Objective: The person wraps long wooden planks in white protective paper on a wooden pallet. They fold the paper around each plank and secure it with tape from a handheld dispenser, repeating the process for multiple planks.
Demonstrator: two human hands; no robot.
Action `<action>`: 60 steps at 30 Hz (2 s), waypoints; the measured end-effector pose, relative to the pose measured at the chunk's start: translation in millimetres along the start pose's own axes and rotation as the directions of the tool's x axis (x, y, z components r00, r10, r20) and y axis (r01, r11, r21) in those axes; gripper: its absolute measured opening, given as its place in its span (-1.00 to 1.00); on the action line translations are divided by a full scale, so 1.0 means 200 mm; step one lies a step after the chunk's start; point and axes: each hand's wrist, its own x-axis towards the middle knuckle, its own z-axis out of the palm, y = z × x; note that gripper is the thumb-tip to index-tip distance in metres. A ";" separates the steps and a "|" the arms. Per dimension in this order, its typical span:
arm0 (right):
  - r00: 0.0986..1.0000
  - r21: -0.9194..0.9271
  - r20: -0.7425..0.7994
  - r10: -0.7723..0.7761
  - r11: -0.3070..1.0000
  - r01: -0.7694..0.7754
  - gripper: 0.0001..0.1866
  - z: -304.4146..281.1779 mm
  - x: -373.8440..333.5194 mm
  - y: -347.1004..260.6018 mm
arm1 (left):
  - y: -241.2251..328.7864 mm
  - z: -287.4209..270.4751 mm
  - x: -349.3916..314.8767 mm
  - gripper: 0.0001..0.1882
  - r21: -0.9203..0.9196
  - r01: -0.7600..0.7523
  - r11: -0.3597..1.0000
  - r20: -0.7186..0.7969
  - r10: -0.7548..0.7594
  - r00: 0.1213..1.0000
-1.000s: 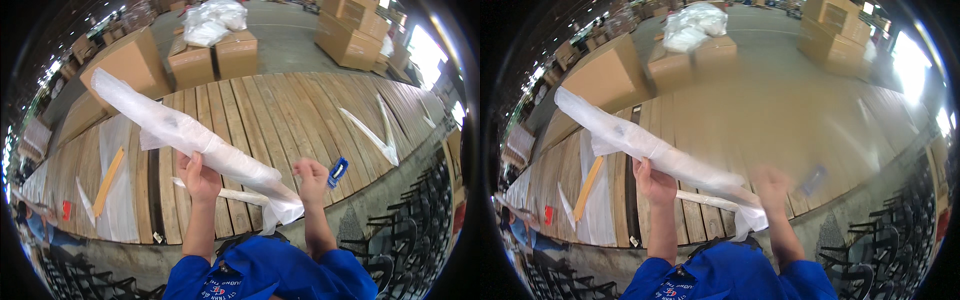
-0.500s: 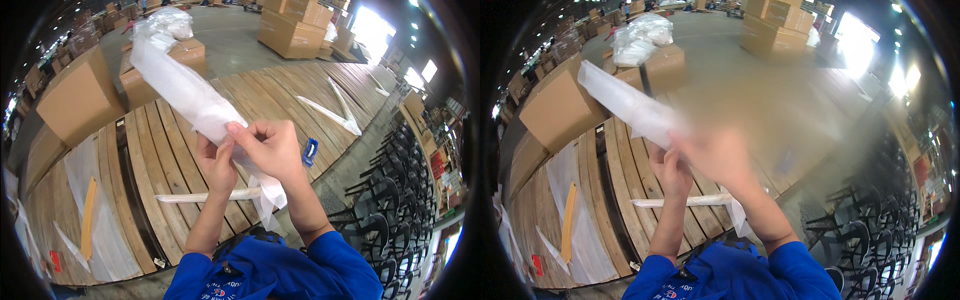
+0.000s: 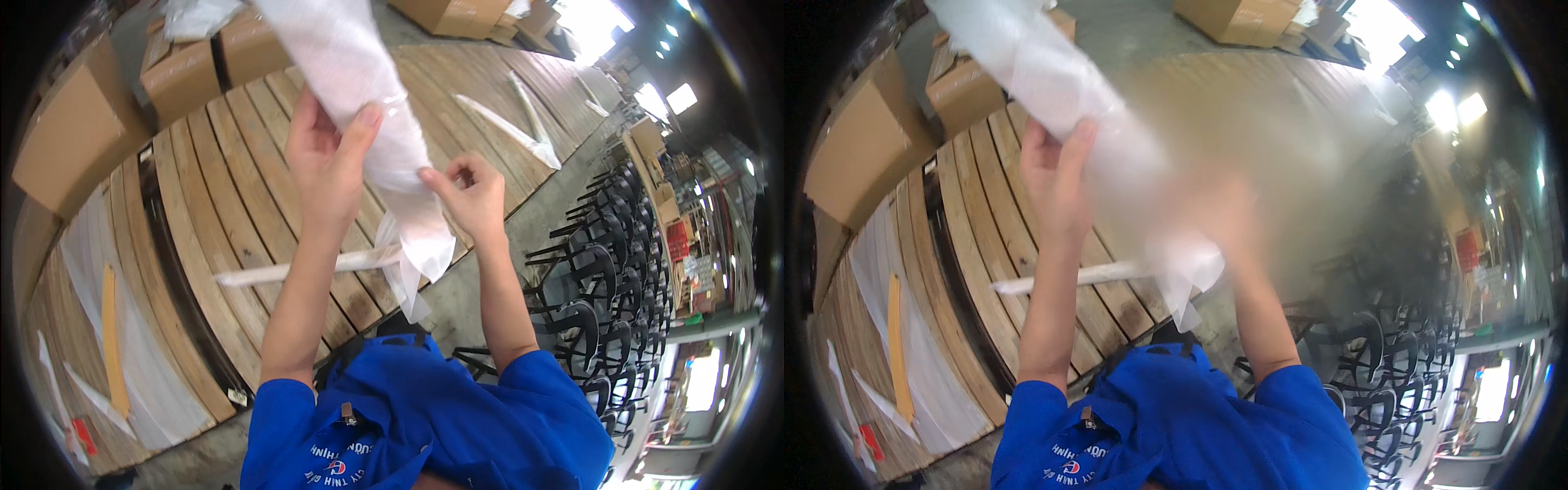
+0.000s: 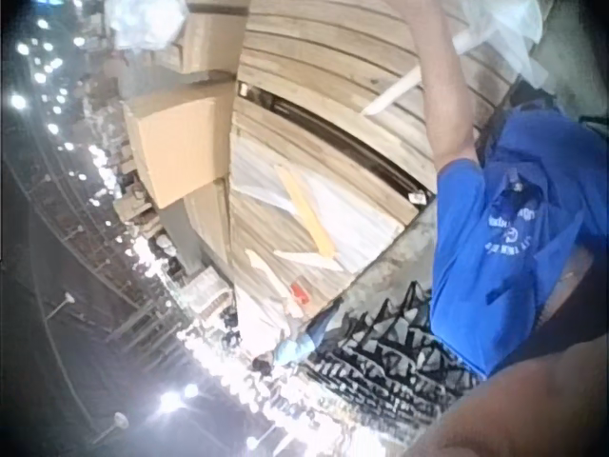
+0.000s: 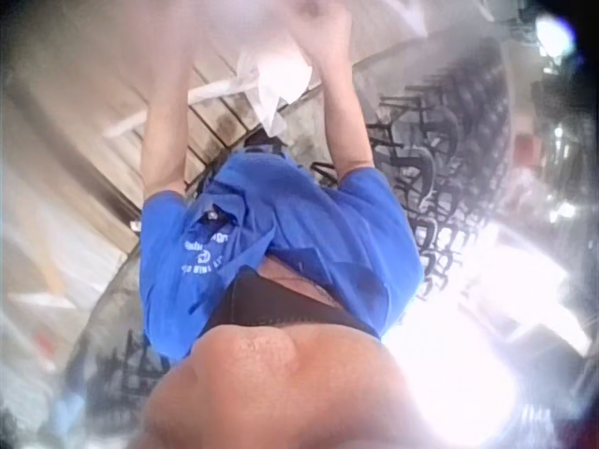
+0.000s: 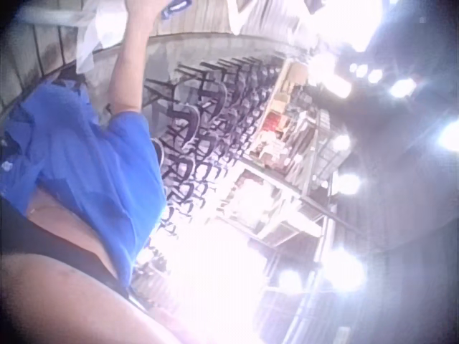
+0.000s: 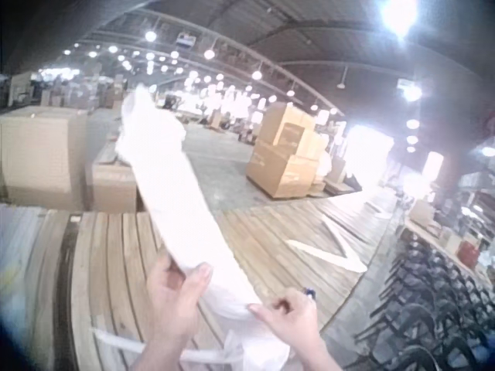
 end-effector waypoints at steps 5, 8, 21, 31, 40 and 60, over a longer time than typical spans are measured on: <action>0.849 -0.052 0.528 0.002 0.998 0.031 -0.04 0.25 0.04 0.43 | -0.26 -0.46 0.04 -0.31 0.257 -0.068 0.964 0.211 0.013 0.977; 0.552 0.240 0.711 -0.435 0.889 0.390 -0.51 0.34 0.07 0.82 | -0.69 -0.81 -0.16 -0.10 0.746 0.039 0.665 0.226 -0.309 0.924; 0.702 0.310 0.710 0.066 0.865 -0.394 -0.60 0.81 0.53 1.41 | -1.67 -0.83 -0.87 -0.53 0.665 0.667 0.336 -0.425 -0.564 0.708; 0.508 0.391 0.847 0.154 0.467 -0.793 -0.42 1.49 0.71 1.71 | -1.69 -0.68 -0.67 -0.58 0.579 0.797 0.172 -0.695 -0.408 0.592; 0.422 0.157 0.817 0.392 0.553 -0.818 -0.15 1.86 0.51 1.96 | -1.83 -1.39 -0.99 -0.45 0.593 0.795 0.131 -0.556 -0.647 0.521; 0.361 0.154 0.818 -0.448 0.775 0.612 -0.63 1.51 -0.41 1.69 | -1.64 -1.38 -0.91 -0.43 0.218 0.946 0.240 -0.518 -0.793 0.321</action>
